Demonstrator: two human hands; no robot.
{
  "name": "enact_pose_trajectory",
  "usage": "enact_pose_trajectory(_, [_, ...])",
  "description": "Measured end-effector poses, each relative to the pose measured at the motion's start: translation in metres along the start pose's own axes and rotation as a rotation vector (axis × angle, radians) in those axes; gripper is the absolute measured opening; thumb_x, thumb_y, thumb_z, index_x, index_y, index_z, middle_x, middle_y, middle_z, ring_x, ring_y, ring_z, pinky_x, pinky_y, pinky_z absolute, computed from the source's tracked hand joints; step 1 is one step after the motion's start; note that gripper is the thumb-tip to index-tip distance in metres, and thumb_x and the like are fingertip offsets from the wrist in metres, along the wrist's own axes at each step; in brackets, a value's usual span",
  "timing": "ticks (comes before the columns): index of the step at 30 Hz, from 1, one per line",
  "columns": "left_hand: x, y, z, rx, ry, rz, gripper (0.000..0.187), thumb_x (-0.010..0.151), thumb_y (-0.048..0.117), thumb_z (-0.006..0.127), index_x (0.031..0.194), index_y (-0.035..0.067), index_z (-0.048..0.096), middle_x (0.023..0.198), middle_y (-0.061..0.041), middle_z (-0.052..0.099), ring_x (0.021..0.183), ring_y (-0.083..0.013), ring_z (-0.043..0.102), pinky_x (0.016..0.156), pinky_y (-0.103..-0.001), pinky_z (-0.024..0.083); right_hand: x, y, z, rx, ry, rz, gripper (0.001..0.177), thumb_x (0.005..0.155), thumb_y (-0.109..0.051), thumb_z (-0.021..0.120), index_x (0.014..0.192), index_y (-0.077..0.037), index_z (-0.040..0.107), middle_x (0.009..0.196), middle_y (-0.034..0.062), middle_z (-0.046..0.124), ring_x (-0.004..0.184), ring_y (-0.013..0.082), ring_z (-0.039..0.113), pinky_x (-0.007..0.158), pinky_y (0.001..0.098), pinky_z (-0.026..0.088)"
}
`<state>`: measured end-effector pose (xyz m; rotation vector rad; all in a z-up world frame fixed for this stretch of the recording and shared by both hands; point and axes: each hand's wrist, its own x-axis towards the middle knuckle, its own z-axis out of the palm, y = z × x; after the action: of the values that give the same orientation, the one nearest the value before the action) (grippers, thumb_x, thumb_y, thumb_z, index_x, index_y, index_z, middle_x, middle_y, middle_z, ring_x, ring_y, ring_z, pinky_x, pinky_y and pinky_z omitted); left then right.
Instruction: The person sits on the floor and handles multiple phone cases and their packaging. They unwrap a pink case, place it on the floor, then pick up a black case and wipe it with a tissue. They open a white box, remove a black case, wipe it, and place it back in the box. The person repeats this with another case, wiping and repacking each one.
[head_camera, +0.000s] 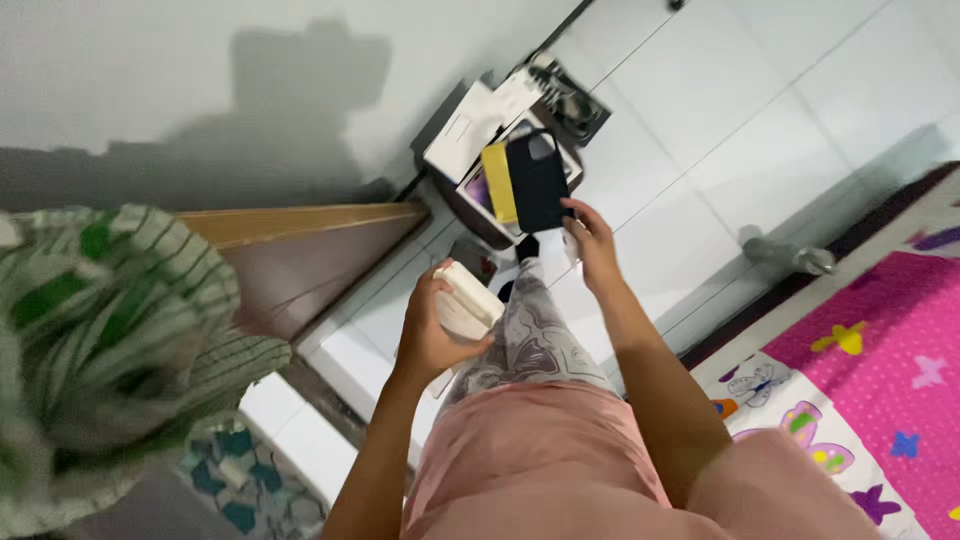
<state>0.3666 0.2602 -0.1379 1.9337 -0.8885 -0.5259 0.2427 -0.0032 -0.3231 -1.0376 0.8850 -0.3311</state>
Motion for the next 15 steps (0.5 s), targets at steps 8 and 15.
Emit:
enact_pose_trajectory(8, [0.012, 0.104, 0.017, -0.237, -0.219, 0.284, 0.101, 0.059, 0.023, 0.100, 0.130, 0.013, 0.030, 0.157, -0.020, 0.042, 0.140, -0.0392, 0.047, 0.113, -0.046, 0.042, -0.228, -0.222, -0.068, 0.316, 0.080, -0.422, 0.104, 0.075, -0.004, 0.067, 0.169, -0.013, 0.022, 0.145, 0.0156, 0.058, 0.124, 0.0259, 0.067, 0.097, 0.0391, 0.057])
enact_pose_trajectory(15, [0.035, 0.206, 0.044, -0.168, -0.394, 0.666, 0.089, 0.054, 0.025, 0.099, 0.115, 0.015, 0.034, 0.153, -0.013, 0.048, 0.125, -0.0362, 0.054, 0.102, -0.045, 0.049, -0.335, -0.197, -0.134, 0.211, 0.278, -0.471, 0.102, 0.068, -0.011, 0.079, 0.163, -0.002, 0.042, 0.144, 0.0130, 0.060, 0.128, 0.0272, 0.061, 0.111, 0.0404, 0.049])
